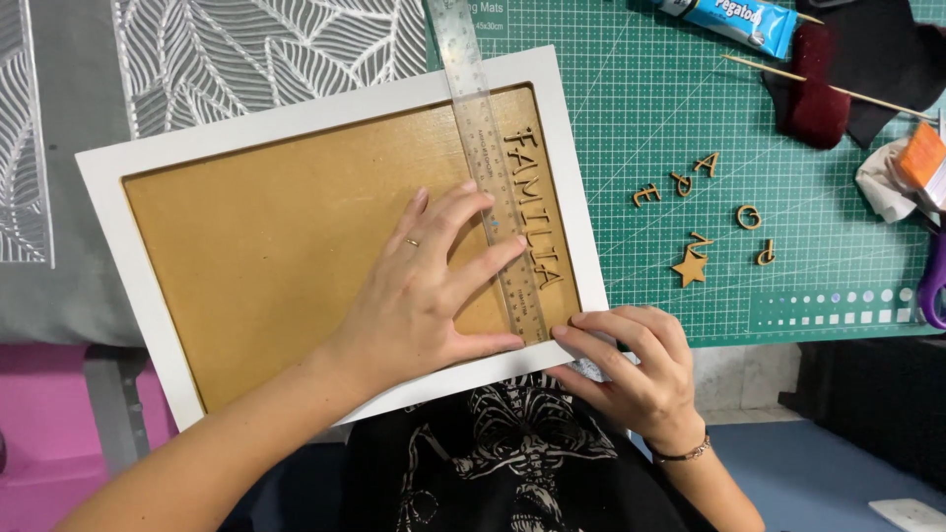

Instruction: The person arranges wooden letters vertically on a framed board to spell 'FAMILIA', using a ruler to align them. They repeatedly adjust the letters and ruler, then briefly place a small doll on the board before removing it and rechecking alignment.

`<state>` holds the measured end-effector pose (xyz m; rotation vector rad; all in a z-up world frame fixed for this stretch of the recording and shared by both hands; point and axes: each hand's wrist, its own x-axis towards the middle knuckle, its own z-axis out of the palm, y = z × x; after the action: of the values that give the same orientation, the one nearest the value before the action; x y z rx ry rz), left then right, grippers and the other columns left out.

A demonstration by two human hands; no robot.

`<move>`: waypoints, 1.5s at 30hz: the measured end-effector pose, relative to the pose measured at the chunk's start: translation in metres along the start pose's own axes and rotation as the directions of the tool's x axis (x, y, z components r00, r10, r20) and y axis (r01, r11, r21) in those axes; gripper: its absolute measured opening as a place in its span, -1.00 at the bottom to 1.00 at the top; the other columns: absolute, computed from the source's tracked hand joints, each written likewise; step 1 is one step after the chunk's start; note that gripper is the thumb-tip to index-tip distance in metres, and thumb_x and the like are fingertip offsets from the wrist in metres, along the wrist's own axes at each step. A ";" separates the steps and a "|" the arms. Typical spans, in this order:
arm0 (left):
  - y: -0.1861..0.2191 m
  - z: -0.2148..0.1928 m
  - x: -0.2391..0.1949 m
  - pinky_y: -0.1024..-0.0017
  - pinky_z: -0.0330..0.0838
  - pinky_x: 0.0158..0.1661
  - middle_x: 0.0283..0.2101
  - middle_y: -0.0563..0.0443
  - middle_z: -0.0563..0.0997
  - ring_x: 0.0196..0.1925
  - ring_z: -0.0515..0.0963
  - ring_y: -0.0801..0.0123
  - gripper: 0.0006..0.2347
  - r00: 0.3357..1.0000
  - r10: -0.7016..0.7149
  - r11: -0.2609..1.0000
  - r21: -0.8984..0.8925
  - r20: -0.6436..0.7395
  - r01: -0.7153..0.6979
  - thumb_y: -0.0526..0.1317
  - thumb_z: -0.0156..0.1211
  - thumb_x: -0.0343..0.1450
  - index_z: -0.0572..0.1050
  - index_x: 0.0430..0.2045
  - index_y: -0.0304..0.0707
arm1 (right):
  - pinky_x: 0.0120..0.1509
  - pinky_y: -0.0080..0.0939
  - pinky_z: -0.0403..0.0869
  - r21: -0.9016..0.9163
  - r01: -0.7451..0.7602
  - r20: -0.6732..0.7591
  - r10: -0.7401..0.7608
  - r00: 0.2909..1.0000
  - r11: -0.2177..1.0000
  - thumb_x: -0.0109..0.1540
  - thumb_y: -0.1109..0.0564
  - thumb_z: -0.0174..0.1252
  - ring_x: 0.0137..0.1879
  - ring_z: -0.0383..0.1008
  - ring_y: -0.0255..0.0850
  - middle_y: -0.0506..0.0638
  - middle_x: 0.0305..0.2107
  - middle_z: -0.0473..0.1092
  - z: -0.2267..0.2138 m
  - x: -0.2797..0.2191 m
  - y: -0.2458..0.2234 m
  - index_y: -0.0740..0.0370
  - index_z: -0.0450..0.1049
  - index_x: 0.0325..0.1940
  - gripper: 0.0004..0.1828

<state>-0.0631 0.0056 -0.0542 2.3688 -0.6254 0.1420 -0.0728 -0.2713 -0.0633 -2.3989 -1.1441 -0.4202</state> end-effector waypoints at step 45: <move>-0.001 0.003 0.000 -0.40 0.20 0.34 0.32 -0.33 0.29 0.46 0.32 -0.22 -0.27 1.000 -0.008 1.000 0.001 -0.012 0.008 0.20 0.63 0.22 0.47 0.17 -0.18 | -0.01 -0.16 0.43 0.023 -0.019 0.004 0.019 1.000 1.000 0.27 -0.20 0.27 -0.11 0.44 -0.22 -0.20 -0.11 0.47 0.004 0.005 0.005 -0.08 0.63 -0.03 -0.71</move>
<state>-0.0629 0.0046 -0.0571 2.3692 -0.6103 0.1525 -0.0651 -0.2686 -0.0656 -2.3895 -1.1211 -0.3945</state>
